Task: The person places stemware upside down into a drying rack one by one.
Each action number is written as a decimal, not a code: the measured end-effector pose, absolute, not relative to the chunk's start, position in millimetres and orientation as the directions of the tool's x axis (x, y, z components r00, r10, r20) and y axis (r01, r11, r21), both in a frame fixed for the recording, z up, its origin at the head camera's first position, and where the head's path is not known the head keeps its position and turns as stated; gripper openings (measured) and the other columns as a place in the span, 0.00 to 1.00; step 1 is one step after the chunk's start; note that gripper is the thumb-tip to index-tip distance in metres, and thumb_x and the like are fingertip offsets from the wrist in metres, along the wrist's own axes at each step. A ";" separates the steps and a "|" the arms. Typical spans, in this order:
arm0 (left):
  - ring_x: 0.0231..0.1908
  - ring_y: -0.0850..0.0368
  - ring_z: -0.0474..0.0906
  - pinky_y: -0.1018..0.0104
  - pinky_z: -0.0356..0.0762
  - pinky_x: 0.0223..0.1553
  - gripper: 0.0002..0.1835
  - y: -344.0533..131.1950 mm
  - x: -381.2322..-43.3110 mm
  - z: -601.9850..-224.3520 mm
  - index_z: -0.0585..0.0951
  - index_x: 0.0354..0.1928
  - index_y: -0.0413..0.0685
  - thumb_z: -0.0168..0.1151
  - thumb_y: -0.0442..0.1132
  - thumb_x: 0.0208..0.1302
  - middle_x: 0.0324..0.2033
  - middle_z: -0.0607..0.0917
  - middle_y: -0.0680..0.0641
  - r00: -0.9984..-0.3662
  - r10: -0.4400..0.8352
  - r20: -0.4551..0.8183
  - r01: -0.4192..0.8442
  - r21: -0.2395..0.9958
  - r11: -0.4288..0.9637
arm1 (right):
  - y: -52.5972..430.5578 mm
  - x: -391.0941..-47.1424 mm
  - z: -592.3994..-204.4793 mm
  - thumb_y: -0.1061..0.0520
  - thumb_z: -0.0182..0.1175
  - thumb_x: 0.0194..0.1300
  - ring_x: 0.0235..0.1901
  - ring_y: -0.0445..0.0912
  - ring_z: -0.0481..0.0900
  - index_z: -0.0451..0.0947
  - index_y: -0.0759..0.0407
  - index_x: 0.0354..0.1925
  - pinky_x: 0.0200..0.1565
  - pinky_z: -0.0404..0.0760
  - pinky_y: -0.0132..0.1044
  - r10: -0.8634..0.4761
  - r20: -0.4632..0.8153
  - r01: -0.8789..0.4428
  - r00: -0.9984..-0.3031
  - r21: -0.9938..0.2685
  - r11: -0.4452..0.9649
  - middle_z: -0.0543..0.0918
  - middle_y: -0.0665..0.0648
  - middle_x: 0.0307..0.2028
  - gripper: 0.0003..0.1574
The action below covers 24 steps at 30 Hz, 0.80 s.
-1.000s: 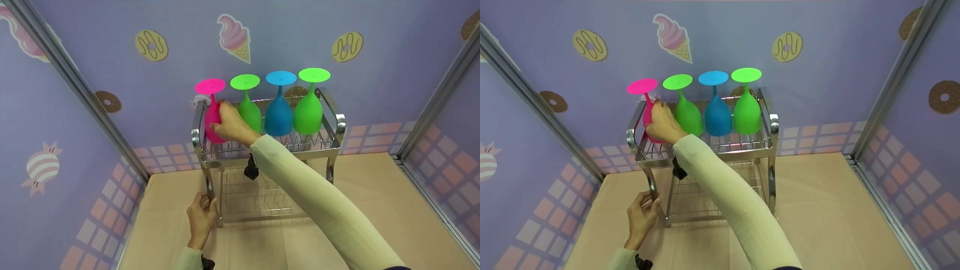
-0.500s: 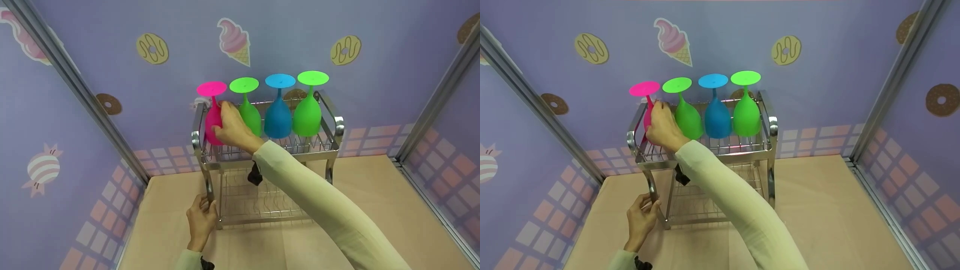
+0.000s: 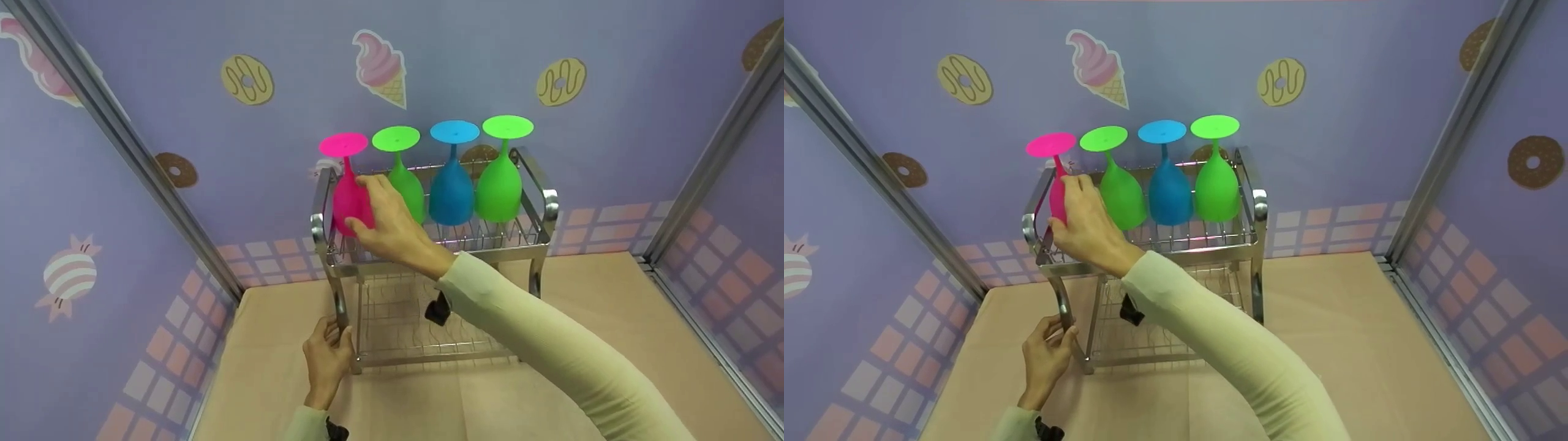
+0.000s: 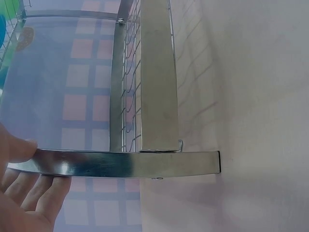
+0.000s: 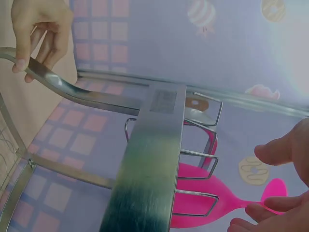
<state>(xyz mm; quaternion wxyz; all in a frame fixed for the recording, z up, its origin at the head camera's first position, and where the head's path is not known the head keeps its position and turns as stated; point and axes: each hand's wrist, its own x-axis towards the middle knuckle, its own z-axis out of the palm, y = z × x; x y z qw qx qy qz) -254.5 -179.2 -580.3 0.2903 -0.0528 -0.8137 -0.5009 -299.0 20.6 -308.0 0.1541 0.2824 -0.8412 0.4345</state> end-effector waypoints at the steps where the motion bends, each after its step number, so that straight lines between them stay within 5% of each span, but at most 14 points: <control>1: 0.46 0.32 0.91 0.50 0.93 0.46 0.15 -179.4 -254.4 -580.6 0.84 0.51 0.32 0.74 0.23 0.63 0.45 0.91 0.31 -0.826 -0.207 0.525 0.375 0.785 0.493 | 22.1 -295.2 -309.3 0.59 0.67 0.74 0.70 0.56 0.73 0.64 0.69 0.75 0.75 0.75 0.46 -0.346 0.516 -0.621 -0.783 -0.637 0.456 0.73 0.65 0.70 0.39; 13: 0.47 0.31 0.90 0.48 0.92 0.47 0.14 -174.8 -254.1 -579.4 0.83 0.50 0.30 0.73 0.23 0.64 0.44 0.90 0.29 -0.829 -0.209 0.519 0.368 0.787 0.495 | 50.2 -241.5 -330.6 0.61 0.68 0.72 0.67 0.54 0.77 0.70 0.68 0.70 0.74 0.76 0.45 -0.398 0.666 -0.775 -0.631 -0.521 0.357 0.78 0.63 0.65 0.33; 24: 0.47 0.32 0.91 0.48 0.93 0.46 0.14 -177.4 -254.4 -579.2 0.84 0.50 0.31 0.73 0.22 0.63 0.44 0.90 0.30 -0.829 -0.228 0.510 0.355 0.796 0.490 | 90.7 -211.5 -366.8 0.62 0.70 0.71 0.68 0.50 0.78 0.72 0.65 0.70 0.73 0.78 0.47 -0.373 0.700 -0.790 -0.609 -0.490 0.368 0.80 0.59 0.66 0.34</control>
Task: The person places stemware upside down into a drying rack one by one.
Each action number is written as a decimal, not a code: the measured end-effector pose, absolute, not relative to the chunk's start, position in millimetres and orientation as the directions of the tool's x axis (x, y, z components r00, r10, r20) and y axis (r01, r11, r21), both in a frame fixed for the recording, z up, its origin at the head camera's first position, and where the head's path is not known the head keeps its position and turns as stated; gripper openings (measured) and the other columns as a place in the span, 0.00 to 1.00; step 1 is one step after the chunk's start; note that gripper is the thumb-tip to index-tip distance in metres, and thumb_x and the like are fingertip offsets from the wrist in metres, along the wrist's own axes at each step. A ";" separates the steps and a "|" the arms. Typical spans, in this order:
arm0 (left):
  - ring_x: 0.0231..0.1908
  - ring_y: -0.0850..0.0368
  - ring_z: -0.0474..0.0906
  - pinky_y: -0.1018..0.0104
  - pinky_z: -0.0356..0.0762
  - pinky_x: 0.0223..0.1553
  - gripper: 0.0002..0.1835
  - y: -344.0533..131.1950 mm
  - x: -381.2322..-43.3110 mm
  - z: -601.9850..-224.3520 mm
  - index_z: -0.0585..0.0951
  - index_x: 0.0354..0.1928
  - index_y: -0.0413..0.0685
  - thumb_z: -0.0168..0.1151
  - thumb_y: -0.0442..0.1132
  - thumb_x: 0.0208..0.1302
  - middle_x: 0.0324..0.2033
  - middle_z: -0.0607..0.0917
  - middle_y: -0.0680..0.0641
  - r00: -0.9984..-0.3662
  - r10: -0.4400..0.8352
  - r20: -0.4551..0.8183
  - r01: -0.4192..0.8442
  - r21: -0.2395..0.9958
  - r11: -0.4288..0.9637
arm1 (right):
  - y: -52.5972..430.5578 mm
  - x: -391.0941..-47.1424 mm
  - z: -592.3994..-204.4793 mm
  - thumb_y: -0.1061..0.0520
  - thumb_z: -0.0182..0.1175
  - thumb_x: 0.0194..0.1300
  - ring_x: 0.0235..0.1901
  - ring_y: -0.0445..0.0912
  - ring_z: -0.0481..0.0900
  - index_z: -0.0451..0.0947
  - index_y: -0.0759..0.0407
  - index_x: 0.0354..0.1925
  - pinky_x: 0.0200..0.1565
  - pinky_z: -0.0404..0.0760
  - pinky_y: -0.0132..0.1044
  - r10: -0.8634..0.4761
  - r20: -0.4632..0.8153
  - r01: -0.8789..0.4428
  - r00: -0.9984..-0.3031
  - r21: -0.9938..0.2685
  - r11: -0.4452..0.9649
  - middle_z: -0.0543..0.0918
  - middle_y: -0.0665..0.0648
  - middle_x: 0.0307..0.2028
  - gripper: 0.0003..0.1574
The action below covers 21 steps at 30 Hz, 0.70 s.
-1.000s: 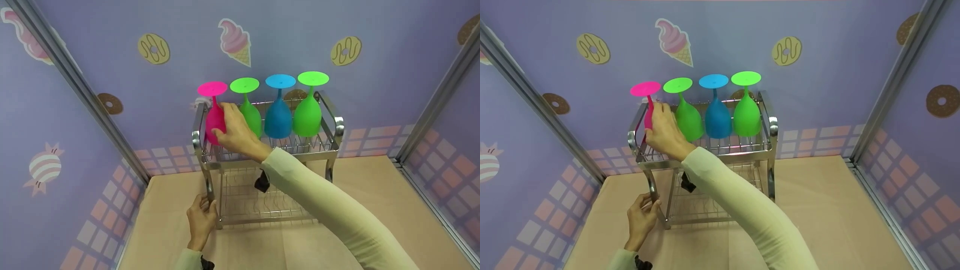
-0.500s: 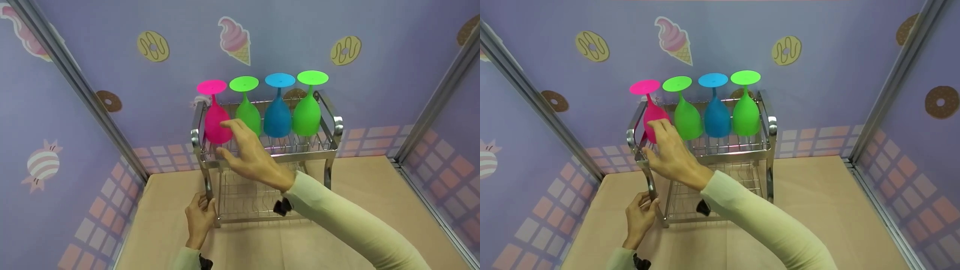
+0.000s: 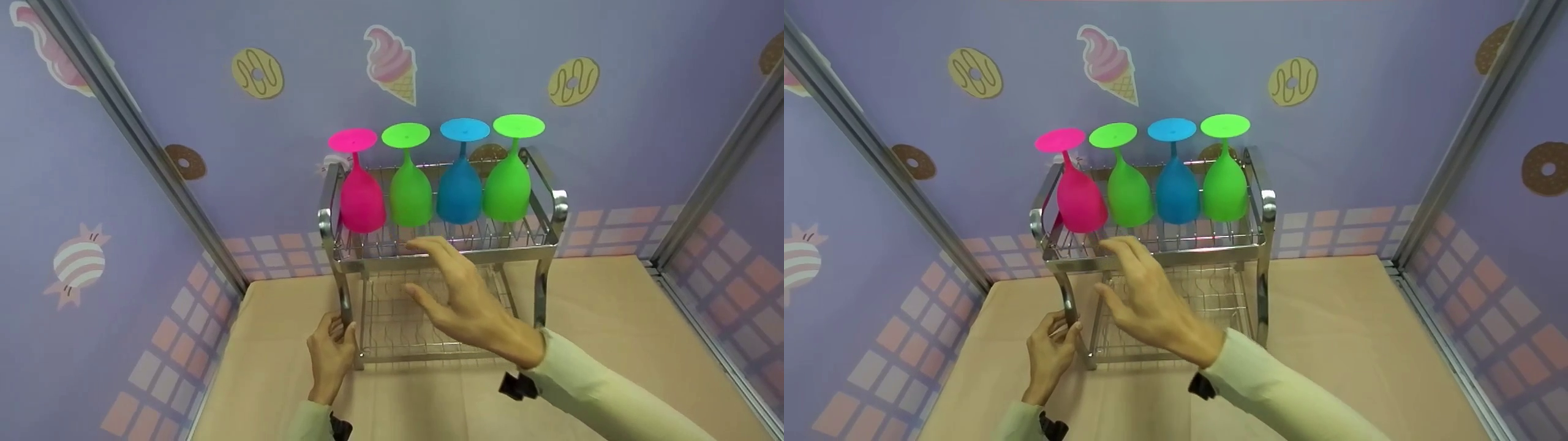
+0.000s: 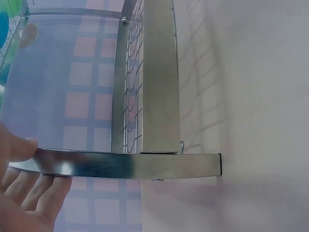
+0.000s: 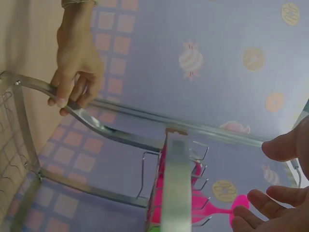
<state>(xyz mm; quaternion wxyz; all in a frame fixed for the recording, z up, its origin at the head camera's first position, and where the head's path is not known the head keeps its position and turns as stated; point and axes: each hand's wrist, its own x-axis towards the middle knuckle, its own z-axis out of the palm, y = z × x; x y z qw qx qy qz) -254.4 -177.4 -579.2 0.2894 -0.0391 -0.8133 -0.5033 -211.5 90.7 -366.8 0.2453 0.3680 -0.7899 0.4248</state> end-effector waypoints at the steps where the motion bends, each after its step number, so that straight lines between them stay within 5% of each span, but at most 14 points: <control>1: 0.47 0.32 0.91 0.48 0.93 0.46 0.14 -177.2 -254.6 -579.2 0.84 0.50 0.31 0.73 0.23 0.63 0.45 0.90 0.30 -0.829 -0.228 0.510 0.355 0.795 0.491 | 95.0 -209.9 -371.5 0.62 0.70 0.71 0.67 0.50 0.78 0.72 0.65 0.70 0.73 0.78 0.47 -0.368 0.706 -0.792 -0.605 -0.487 0.369 0.80 0.60 0.65 0.34; 16: 0.44 0.36 0.92 0.53 0.94 0.45 0.15 -181.2 -254.3 -571.7 0.85 0.54 0.37 0.73 0.26 0.66 0.49 0.90 0.33 -0.893 -0.151 0.424 0.321 0.834 0.449 | 190.0 -205.5 -443.4 0.68 0.73 0.63 0.64 0.55 0.81 0.77 0.65 0.67 0.76 0.70 0.31 -0.271 0.777 -0.792 -0.569 -0.428 0.436 0.83 0.59 0.64 0.35; 21: 0.52 0.33 0.89 0.40 0.89 0.56 0.20 -193.6 -255.6 -558.9 0.84 0.60 0.40 0.73 0.35 0.69 0.58 0.87 0.33 -0.922 -0.021 0.388 0.313 0.775 0.549 | 239.5 -207.5 -465.0 0.71 0.75 0.57 0.65 0.49 0.80 0.79 0.63 0.67 0.75 0.68 0.27 -0.209 0.778 -0.739 -0.592 -0.422 0.525 0.83 0.62 0.63 0.39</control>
